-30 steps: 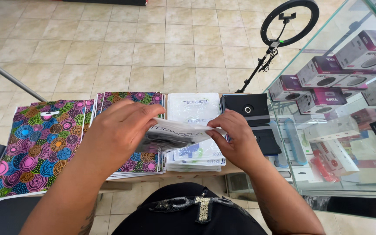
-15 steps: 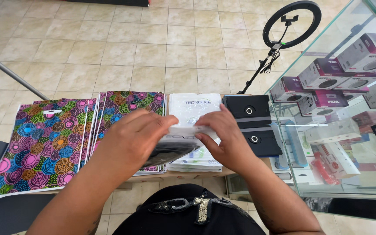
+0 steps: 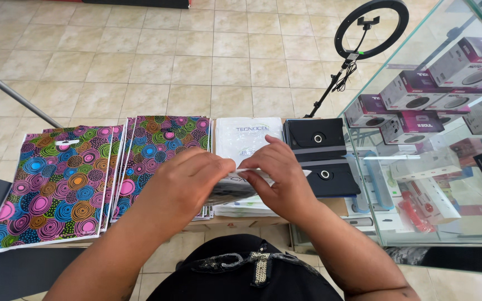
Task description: The person places tablet cases of different colors and styles into plastic and colorful patterned bags on a glass counter.
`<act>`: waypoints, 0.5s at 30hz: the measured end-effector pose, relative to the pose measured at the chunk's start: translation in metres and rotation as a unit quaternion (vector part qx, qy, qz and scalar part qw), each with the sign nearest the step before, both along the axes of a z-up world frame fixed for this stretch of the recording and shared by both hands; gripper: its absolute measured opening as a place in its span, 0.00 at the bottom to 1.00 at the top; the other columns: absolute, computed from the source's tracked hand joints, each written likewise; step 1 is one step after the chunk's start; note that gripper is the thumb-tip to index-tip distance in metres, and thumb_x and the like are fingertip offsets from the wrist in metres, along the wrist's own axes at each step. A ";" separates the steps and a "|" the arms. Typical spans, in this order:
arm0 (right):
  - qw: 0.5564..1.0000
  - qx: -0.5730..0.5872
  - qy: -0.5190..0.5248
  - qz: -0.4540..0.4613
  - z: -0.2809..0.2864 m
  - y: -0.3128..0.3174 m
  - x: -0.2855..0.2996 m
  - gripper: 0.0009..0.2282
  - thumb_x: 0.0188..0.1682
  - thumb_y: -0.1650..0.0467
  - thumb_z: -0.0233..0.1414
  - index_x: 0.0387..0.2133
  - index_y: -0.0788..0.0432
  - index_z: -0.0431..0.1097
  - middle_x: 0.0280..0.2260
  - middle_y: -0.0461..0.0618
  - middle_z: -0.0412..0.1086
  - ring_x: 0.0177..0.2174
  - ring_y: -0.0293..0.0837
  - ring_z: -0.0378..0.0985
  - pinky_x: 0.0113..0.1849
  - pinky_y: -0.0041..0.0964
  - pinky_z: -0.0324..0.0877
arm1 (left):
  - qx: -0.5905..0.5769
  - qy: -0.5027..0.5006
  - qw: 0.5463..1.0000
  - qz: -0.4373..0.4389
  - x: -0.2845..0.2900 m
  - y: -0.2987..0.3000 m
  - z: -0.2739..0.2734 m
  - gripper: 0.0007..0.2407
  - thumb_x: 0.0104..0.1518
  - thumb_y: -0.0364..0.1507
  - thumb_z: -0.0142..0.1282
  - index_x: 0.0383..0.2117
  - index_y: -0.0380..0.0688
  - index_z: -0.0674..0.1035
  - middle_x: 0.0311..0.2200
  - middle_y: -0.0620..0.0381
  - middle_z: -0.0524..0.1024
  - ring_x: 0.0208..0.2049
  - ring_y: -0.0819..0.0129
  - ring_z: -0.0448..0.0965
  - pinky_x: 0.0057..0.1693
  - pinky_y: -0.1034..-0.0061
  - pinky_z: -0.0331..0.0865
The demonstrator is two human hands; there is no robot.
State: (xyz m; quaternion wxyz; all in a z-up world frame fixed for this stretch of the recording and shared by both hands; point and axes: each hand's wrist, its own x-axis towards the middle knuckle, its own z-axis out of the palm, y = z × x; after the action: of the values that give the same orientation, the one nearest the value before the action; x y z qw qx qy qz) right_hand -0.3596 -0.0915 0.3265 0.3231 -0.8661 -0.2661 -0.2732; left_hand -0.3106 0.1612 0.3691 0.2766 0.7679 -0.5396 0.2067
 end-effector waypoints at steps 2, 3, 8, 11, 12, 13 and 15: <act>0.999 0.034 -0.017 -0.014 -0.001 -0.003 -0.001 0.03 0.58 0.72 0.65 0.38 0.55 0.79 0.34 0.44 0.78 0.35 0.46 0.79 0.65 0.61 0.68 | 0.004 0.126 0.990 0.059 0.002 -0.001 0.001 0.07 0.71 0.29 0.63 0.51 0.51 0.80 0.39 0.62 0.85 0.41 0.57 0.81 0.48 0.61 0.72; 0.999 0.034 -0.018 -0.013 0.002 -0.006 -0.001 0.03 0.58 0.72 0.65 0.38 0.55 0.79 0.34 0.44 0.78 0.35 0.46 0.79 0.65 0.61 0.68 | 0.003 0.125 0.990 0.060 0.004 0.003 0.002 0.07 0.71 0.29 0.63 0.51 0.51 0.80 0.39 0.62 0.85 0.41 0.57 0.81 0.48 0.61 0.72; 0.996 0.077 0.011 -0.053 -0.018 -0.013 -0.008 0.06 0.51 0.72 0.71 0.39 0.52 0.87 0.31 0.46 0.81 0.38 0.51 0.86 0.67 0.65 0.66 | -0.151 0.238 0.957 0.073 0.012 0.015 -0.021 0.04 0.61 0.33 0.75 0.33 0.53 0.89 0.40 0.65 0.89 0.37 0.62 0.90 0.48 0.70 0.82; 0.997 0.052 0.050 -0.028 0.005 -0.004 -0.016 0.12 0.50 0.71 0.70 0.47 0.52 0.84 0.39 0.49 0.83 0.47 0.56 0.85 0.67 0.75 0.59 | -0.176 0.205 0.963 0.016 0.012 0.008 -0.026 0.04 0.61 0.28 0.74 0.31 0.50 0.88 0.37 0.60 0.90 0.49 0.51 0.91 0.57 0.58 0.80; 0.997 0.052 0.052 -0.029 0.002 -0.002 -0.016 0.12 0.50 0.71 0.70 0.47 0.52 0.84 0.39 0.49 0.83 0.47 0.56 0.85 0.67 0.75 0.59 | -0.176 0.207 0.962 0.016 0.009 0.005 -0.027 0.04 0.61 0.28 0.74 0.31 0.50 0.88 0.37 0.60 0.90 0.49 0.51 0.91 0.57 0.58 0.80; 0.997 0.053 0.041 -0.031 -0.001 -0.001 -0.015 0.08 0.52 0.72 0.69 0.45 0.52 0.85 0.38 0.47 0.83 0.46 0.54 0.85 0.68 0.72 0.60 | -0.177 0.198 0.964 0.016 0.006 0.001 -0.028 0.04 0.62 0.29 0.73 0.31 0.50 0.88 0.37 0.62 0.90 0.50 0.53 0.91 0.58 0.59 0.80; 0.998 0.053 0.029 -0.035 -0.006 -0.001 -0.014 0.05 0.55 0.72 0.67 0.42 0.51 0.85 0.36 0.45 0.83 0.45 0.51 0.85 0.68 0.70 0.60 | -0.178 0.188 0.966 0.014 0.005 -0.004 -0.031 0.04 0.63 0.29 0.72 0.31 0.51 0.88 0.37 0.64 0.90 0.51 0.54 0.91 0.59 0.59 0.80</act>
State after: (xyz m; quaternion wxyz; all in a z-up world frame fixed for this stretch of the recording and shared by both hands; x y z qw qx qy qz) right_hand -0.3731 -0.0927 0.3207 0.3665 -0.8641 -0.2111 -0.2729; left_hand -0.3057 0.1570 0.3382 0.5025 0.7386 -0.4214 0.1557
